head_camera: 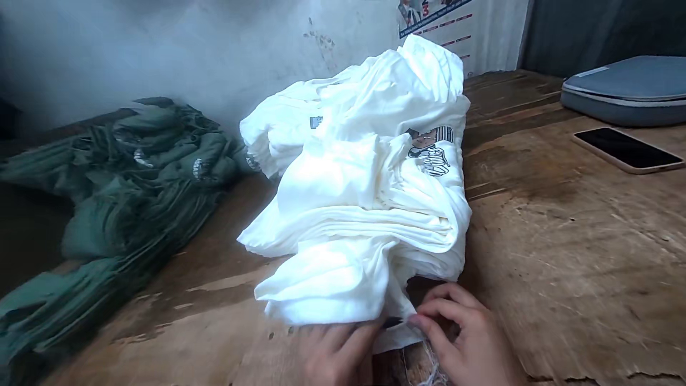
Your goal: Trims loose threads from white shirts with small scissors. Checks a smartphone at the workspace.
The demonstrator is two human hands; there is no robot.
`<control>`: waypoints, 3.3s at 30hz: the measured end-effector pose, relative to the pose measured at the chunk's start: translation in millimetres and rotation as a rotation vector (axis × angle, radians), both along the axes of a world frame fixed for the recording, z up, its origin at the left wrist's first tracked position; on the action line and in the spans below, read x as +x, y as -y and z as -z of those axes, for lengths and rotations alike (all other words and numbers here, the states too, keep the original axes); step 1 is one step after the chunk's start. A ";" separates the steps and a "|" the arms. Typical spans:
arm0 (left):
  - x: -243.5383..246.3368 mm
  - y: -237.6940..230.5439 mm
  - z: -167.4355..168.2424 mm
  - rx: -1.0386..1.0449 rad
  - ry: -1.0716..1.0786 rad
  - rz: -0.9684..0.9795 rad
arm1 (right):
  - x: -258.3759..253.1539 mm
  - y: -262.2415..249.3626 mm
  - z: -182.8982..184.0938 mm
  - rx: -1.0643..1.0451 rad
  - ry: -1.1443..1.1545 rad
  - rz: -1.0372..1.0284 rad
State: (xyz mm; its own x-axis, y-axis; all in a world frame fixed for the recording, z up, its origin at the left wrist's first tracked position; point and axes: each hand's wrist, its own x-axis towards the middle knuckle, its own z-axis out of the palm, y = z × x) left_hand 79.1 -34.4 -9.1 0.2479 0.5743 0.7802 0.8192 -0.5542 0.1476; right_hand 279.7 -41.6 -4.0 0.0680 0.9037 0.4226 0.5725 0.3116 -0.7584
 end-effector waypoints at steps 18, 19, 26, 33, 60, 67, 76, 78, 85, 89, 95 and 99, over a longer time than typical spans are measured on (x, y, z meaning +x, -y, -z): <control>14.4 -2.7 -3.8 0.068 -0.078 -0.098 | 2.8 5.0 3.8 0.079 0.019 0.015; 12.2 -1.0 -5.2 0.041 -0.064 -0.091 | 4.4 6.1 1.4 0.049 0.012 0.009; -0.1 -0.5 0.0 -0.138 0.015 0.078 | -9.6 5.3 1.5 0.138 0.118 -0.013; -14.7 -35.5 -21.5 -0.266 0.354 0.166 | -48.4 -36.8 -9.5 0.197 -0.666 -0.200; -0.7 -16.2 -3.6 0.197 -0.155 0.033 | -12.9 -2.6 5.3 0.243 0.260 0.160; -7.0 7.8 -44.0 -0.311 -0.123 0.159 | 7.3 -0.8 5.9 0.257 0.248 0.153; 27.1 -12.5 -22.7 0.060 -0.209 -0.005 | 7.2 6.8 -8.1 0.266 0.220 0.123; 22.6 -9.2 -15.2 0.024 -0.231 -0.029 | 18.4 13.0 -11.6 0.134 0.273 0.027; -28.1 -40.2 -65.3 -0.058 0.328 -0.151 | 7.4 10.6 -9.4 0.143 0.311 -0.414; -23.4 -70.3 -105.5 0.001 0.298 -0.230 | -28.7 -9.4 -23.8 0.190 0.344 -0.163; -41.9 -136.1 -87.5 0.577 -0.017 -0.023 | -27.8 -28.2 -12.1 0.347 0.276 -0.264; -65.1 -129.8 -40.9 0.754 -0.242 0.313 | 9.4 3.2 -28.1 -0.017 0.352 -0.258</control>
State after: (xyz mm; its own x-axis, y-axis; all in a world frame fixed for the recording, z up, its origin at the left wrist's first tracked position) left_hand 14.0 95.4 31.8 0.5178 -0.2005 0.8316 0.5732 -0.6403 -0.5113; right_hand 289.1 -44.8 24.0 -0.3068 0.8793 0.3642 0.7022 0.4675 -0.5371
